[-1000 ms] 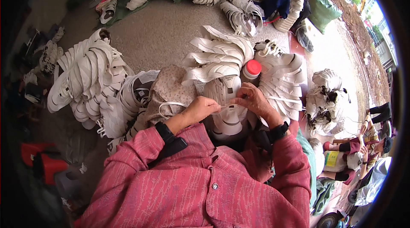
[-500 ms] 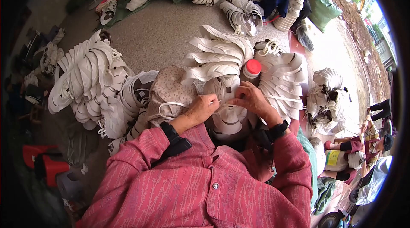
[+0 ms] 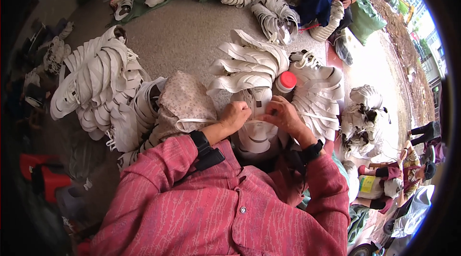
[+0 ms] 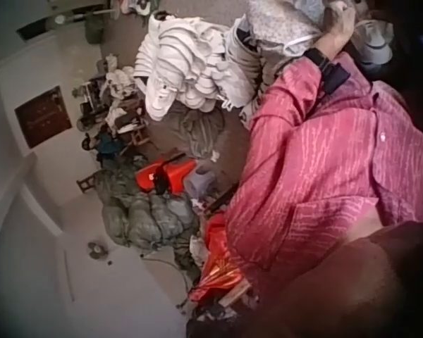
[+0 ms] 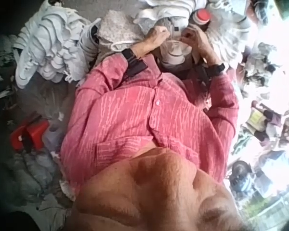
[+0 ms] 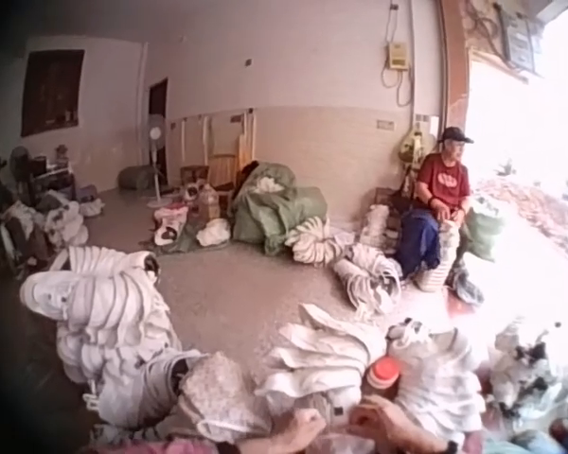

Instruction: The recorder is lacing white shoe uppers while sitting in a factory area.

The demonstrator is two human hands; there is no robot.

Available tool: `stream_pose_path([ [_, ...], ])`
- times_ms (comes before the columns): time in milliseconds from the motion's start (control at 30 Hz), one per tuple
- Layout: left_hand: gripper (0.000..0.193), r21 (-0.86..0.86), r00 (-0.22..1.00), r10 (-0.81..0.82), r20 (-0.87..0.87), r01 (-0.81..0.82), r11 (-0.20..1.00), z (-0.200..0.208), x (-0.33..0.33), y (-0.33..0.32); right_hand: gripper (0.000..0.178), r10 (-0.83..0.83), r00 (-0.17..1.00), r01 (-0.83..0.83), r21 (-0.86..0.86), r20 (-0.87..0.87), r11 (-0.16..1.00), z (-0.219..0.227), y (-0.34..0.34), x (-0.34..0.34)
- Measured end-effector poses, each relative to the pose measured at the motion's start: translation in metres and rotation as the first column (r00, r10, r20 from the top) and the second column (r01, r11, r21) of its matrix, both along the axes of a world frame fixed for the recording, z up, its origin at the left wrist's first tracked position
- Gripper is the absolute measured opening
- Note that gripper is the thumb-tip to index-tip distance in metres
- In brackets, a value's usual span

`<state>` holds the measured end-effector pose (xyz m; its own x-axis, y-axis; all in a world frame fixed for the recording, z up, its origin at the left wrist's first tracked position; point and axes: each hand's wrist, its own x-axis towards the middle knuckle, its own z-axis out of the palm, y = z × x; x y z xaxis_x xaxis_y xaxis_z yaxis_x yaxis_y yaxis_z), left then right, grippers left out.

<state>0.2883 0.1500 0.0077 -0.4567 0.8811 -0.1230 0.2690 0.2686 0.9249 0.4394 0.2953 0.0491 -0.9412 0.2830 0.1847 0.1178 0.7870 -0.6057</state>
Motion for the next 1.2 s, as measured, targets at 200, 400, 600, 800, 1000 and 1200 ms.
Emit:
stream_pose_path([
  [200, 0.018, 0.048, 0.850, -0.138, -0.508, 0.188, 0.981, -0.003, -0.002, -0.011, 0.031, -0.006, 1.000, 0.006, -0.011, 0.024, 1.000, 0.002, 0.001, 0.001],
  [400, 0.047, 0.124, 0.614, -0.256, -0.747, 0.506, 0.854, 0.045, -0.036, -0.006, 0.026, 0.145, 0.982, -0.102, 0.310, -0.120, 0.945, 0.040, -0.008, -0.016],
  [600, 0.060, -0.338, 0.391, -0.666, -0.636, 0.634, 0.695, 0.061, -0.059, 0.013, 0.015, 0.230, 0.958, -0.229, 0.030, -0.173, 0.973, 0.005, 0.003, -0.033],
  [800, 0.038, -0.065, 0.542, -0.641, -0.543, 0.734, 0.676, 0.067, -0.076, 0.028, 0.015, 0.225, 0.970, -0.239, -0.174, -0.092, 0.955, 0.007, 0.017, -0.036],
  [1000, 0.034, -0.051, 0.622, -0.658, -0.425, 0.709, 0.703, 0.076, -0.071, 0.030, 0.021, 0.347, 0.932, -0.363, -0.295, -0.107, 0.884, 0.014, 0.020, -0.037],
  [1200, 0.030, -0.012, 0.644, -0.688, -0.335, 0.727, 0.687, 0.065, -0.076, 0.028, 0.012, 0.338, 0.932, -0.362, -0.259, -0.134, 0.895, 0.013, 0.016, -0.044],
])
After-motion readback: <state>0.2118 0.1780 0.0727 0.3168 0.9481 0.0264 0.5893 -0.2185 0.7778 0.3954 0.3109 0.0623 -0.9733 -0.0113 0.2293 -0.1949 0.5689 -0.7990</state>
